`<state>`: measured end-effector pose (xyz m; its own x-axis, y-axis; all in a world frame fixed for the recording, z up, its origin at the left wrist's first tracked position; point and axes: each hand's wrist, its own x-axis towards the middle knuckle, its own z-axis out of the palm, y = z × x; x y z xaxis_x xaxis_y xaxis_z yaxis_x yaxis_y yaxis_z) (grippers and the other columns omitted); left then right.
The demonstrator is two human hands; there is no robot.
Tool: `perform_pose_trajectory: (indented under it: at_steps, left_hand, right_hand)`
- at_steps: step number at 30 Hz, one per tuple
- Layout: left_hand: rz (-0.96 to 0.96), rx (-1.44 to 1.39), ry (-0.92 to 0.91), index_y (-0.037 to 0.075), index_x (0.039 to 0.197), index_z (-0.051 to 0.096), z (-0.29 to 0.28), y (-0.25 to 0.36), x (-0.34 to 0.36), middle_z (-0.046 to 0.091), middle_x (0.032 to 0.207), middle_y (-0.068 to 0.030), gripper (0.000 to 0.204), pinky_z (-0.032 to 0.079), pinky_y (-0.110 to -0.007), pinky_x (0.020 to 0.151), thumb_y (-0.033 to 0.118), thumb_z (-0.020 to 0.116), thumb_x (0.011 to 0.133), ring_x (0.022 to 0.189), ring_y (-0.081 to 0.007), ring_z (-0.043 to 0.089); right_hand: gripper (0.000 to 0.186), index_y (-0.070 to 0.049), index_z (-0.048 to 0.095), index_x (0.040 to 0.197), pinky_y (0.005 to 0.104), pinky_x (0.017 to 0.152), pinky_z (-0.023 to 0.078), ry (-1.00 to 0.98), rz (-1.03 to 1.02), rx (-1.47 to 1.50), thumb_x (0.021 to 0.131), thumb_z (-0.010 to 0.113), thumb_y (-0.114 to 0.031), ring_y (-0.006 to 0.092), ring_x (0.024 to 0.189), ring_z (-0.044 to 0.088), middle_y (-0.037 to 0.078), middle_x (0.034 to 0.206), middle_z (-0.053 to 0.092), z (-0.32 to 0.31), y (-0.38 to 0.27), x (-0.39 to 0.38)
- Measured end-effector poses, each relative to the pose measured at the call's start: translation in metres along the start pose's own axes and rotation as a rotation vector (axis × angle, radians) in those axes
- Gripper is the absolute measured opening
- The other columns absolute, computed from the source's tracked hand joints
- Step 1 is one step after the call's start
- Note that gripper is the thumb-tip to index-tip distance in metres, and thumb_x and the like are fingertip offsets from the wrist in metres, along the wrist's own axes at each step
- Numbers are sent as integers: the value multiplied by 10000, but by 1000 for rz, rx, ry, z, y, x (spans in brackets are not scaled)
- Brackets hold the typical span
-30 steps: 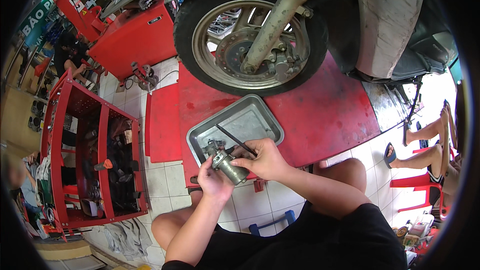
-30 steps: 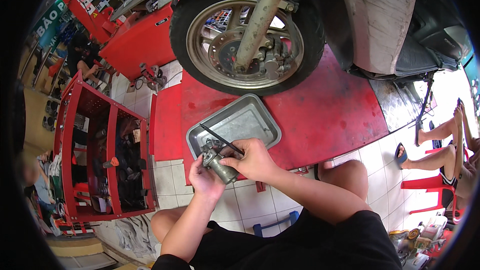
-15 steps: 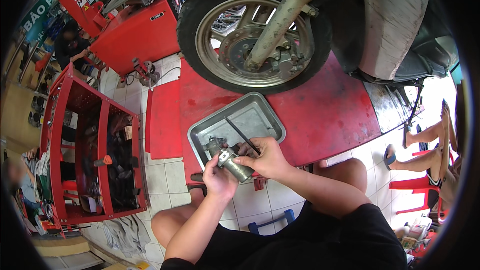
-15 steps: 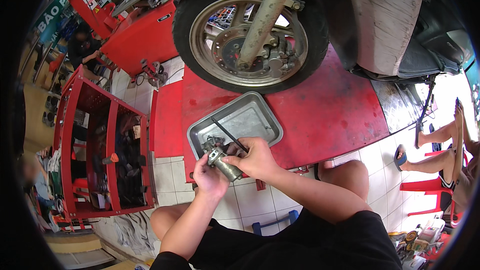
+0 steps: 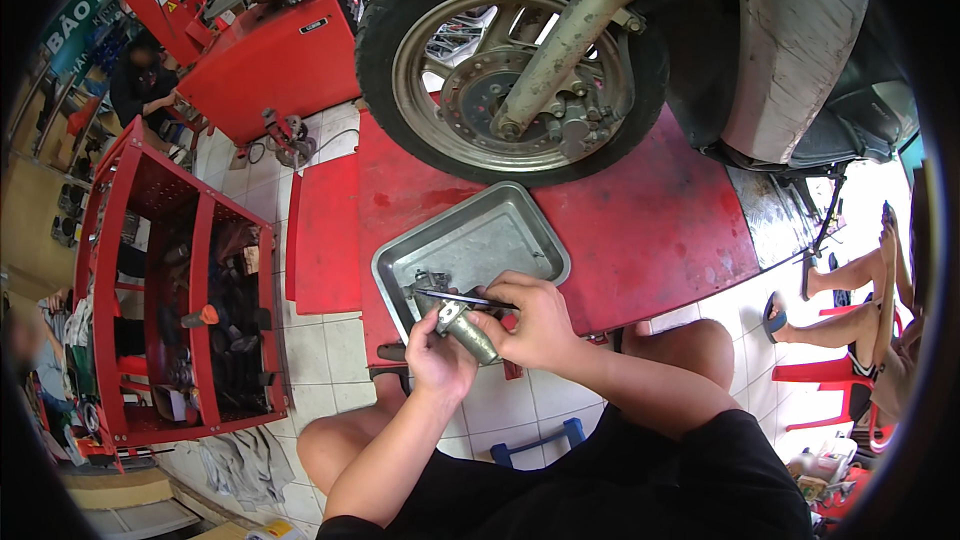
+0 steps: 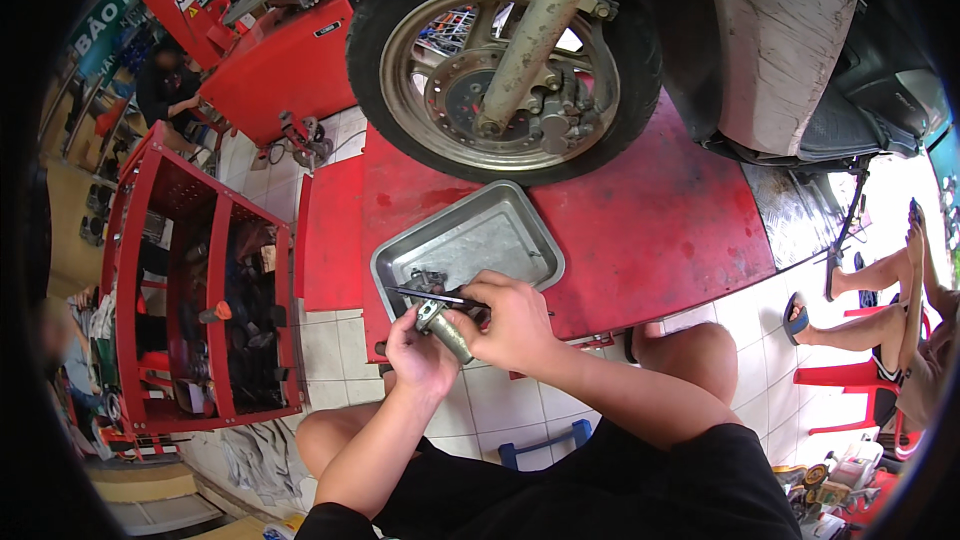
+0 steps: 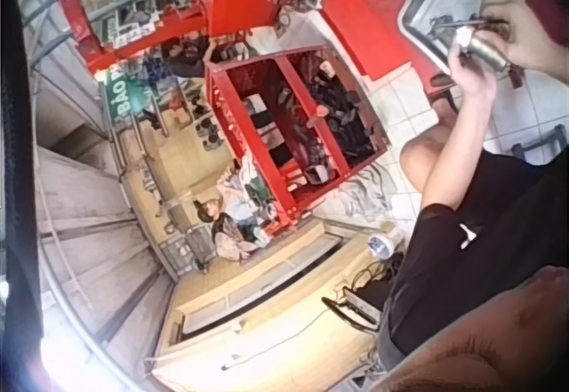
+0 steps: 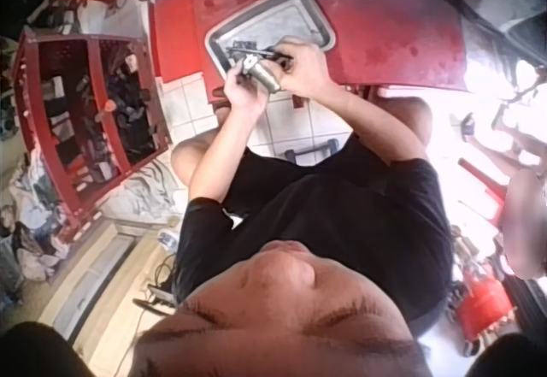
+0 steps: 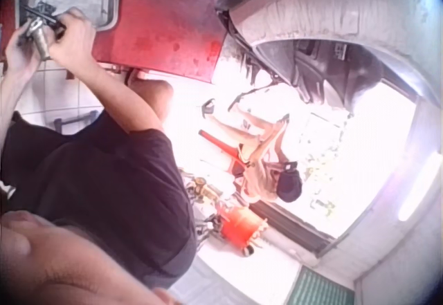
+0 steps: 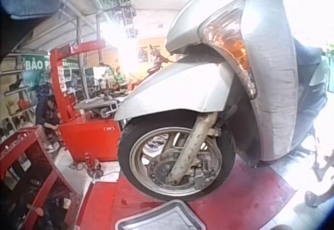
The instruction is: The person sits on the floor of a workshop and uses a screwdriver to disassemble a cylindrical metal scooter part, likely a starter motor, over a metal tray. They remove internal components and place them into the tray, then continue to manipulate the housing and internal parts with the tool.
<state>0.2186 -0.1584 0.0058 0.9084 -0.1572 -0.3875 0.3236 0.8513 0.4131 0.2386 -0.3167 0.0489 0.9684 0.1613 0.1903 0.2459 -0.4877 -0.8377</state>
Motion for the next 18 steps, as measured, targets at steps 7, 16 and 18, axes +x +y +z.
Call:
perform_pose_trajectory:
  at_steps: [7, 16, 18]
  left_hand:
    - [16, 2, 12, 33, 1251, 586, 6, 1, -1, 642, 1198, -136, 438, 453, -477, 1068, 309, 569, 911, 1156, -294, 602]
    - [4, -12, 45, 37, 1265, 573, 2, 0, 2, 643, 1198, -138, 445, 461, -480, 1061, 314, 563, 917, 1159, -304, 601]
    - [0, -23, 47, 38, 1266, 574, -8, 0, 4, 644, 1196, -139, 447, 465, -475, 1052, 315, 565, 916, 1150, -305, 605]
  right_hand:
    - [264, -13, 734, 954, 406, 674, 544, -2, 33, 44, 801, 774, -225, 335, 769, 703, 118, 869, 693, 4, 8, 0]
    - [309, -8, 731, 938, 407, 671, 556, 14, 36, 61, 820, 779, -289, 346, 764, 718, 176, 875, 714, 1, 1, -1]
    - [327, -3, 734, 940, 405, 670, 560, 0, 68, 93, 819, 783, -302, 352, 762, 722, 192, 843, 716, 0, 0, 0]
